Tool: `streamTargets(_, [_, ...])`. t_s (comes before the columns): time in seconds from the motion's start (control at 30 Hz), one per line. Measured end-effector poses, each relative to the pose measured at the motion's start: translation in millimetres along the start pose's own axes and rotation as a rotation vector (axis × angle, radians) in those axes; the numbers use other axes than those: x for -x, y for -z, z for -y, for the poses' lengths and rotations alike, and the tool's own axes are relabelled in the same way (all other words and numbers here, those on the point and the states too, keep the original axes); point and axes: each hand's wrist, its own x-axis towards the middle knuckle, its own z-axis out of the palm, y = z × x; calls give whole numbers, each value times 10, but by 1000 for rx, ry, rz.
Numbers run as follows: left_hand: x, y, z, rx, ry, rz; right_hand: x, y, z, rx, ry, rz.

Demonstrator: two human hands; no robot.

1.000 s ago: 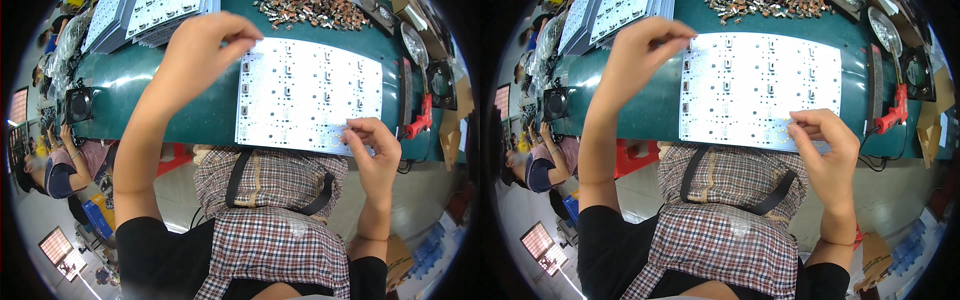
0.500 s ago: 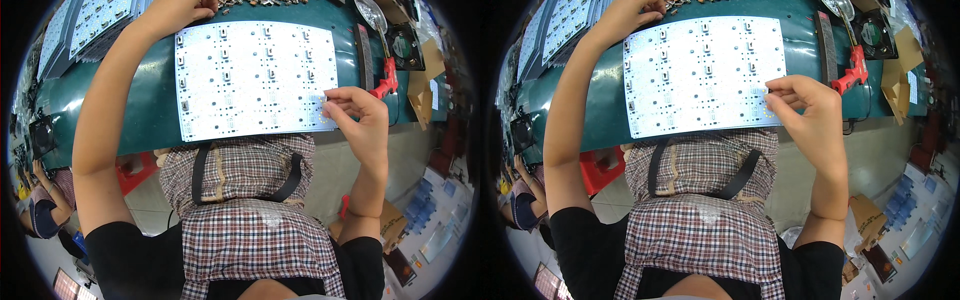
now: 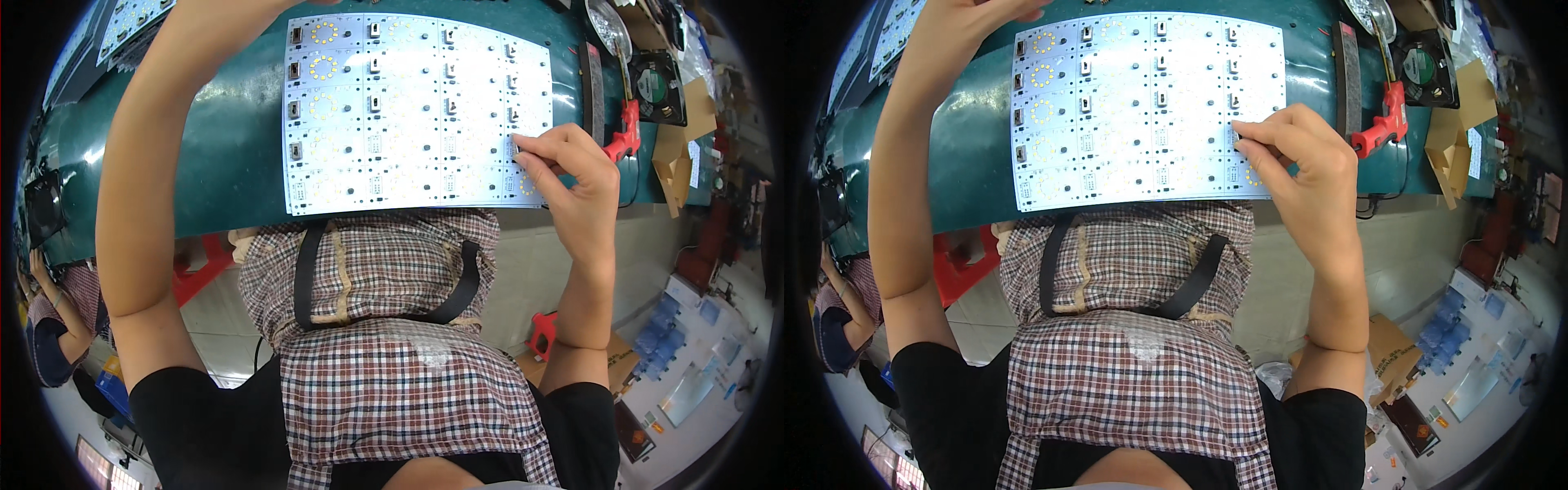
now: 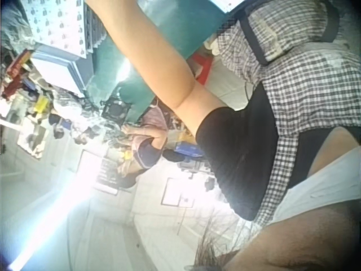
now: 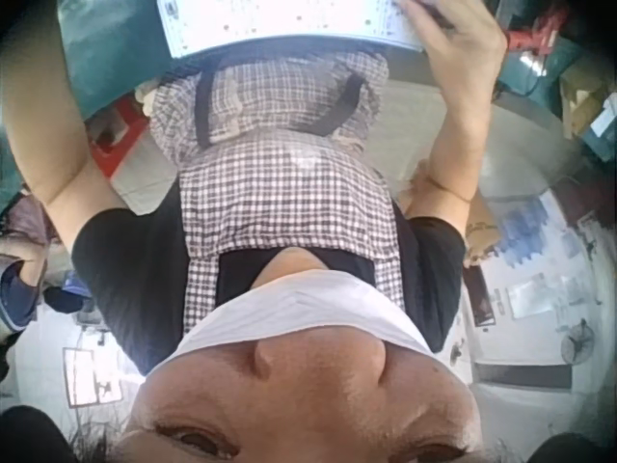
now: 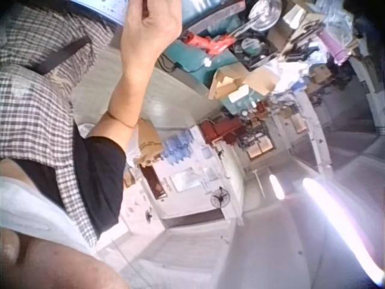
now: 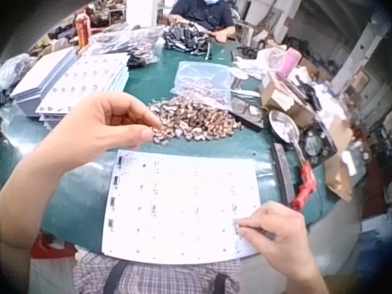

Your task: Manually assembling electronic components onto LED PCB panels at a production workbench.

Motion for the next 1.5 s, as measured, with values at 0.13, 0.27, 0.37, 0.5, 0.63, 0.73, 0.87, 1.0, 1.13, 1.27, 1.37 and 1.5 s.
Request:
streamTargets(0.13, [259,45,-43,138,71,120,-9,-23,38,148,100,-15])
streamTargets(0.27, [473,66,47,255,17,145,-25,-20,60,259,190,-13])
streamTargets(0.37, [593,79,285,81,-98,129,-16,-18,64,316,217,-20])
streamTargets(0.5, [733,78,328,141,-13,149,-25,2,66,335,233,-38])
streamTargets(0.63, [850,13,300,227,121,152,-33,28,50,372,248,11])
streamTargets(0.73, [861,-48,201,308,107,186,-51,17,92,501,373,28])
streamTargets(0.87, [944,-64,192,349,148,177,-57,8,126,589,435,24])
streamTargets(1.0, [931,-34,162,298,242,229,-100,86,142,412,306,103])
streamTargets(1.13, [973,-147,255,320,141,198,-140,126,127,297,155,115])
streamTargets(1.27, [1007,-155,193,267,166,176,-152,137,125,330,171,123])
streamTargets(1.37, [999,-133,158,242,194,189,-294,232,112,130,95,167])
streamTargets(1.5, [1020,-119,116,239,230,190,-932,346,-150,112,-17,101])
